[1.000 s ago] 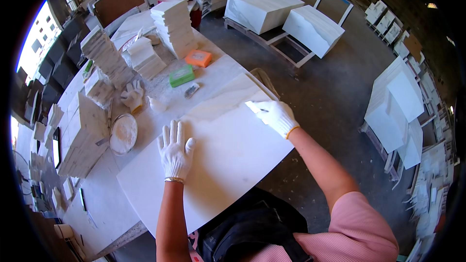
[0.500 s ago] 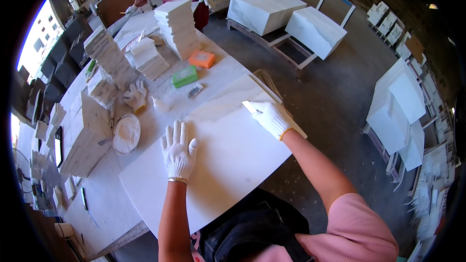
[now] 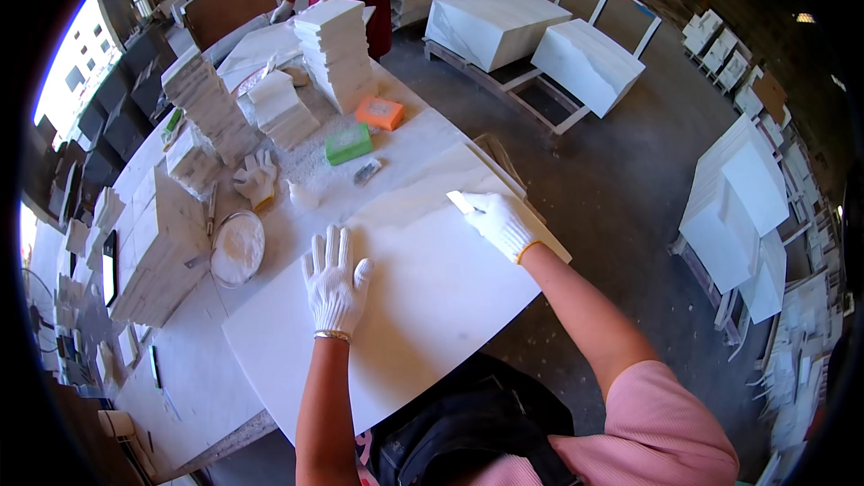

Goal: The person scrapes the surface of a white foam board with a metal scraper, repeatedly removing small shavings. The person flips the board and continues scraping different areas, then sets the board aside and picks up another piece to scrape.

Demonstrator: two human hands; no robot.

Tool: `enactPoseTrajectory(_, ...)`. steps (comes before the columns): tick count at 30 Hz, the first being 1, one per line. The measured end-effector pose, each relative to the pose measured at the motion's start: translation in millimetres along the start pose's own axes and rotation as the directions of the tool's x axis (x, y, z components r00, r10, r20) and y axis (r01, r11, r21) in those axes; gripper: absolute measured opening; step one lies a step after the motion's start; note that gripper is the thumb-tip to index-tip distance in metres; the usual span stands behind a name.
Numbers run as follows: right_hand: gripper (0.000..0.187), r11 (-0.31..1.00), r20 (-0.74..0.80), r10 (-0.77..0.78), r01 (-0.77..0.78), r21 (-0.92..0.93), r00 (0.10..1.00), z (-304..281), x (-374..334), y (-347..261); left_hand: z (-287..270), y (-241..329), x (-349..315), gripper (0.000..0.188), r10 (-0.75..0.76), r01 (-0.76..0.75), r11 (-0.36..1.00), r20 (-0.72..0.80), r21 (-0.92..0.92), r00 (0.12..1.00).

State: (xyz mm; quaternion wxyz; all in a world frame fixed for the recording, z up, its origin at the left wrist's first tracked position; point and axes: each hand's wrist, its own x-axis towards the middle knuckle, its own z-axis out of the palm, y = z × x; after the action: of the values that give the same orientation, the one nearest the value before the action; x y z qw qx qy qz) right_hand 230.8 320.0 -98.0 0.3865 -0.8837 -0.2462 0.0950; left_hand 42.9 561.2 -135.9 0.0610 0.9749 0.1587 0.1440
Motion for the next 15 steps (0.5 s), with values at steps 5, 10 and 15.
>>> enactPoseTrajectory(5, 0.032, 0.997, 0.014, -0.074, 0.073, 0.032, 0.997, 6.9, 11.2, 16.1, 5.3, 1.4, 3.7, 0.066, 0.013, -0.013, 1.0, -0.006, 0.006, 1.0)
enactPoseTrajectory(10, 0.031, 0.999, 0.007, 0.029, -0.03, 0.027, 1.0, -33.2, -14.5, 13.8, -0.4, 0.5, 1.1, 0.067, -0.008, 0.008, 1.0, -0.001, -0.018, 1.0)
enactPoseTrajectory(15, 0.034, 0.991, 0.023, 0.062, -0.058, -0.121, 0.998, -17.7, -8.5, -3.2, -3.2, -0.8, -1.2, 0.068, -0.018, 0.018, 1.0, 0.015, -0.023, 1.0)
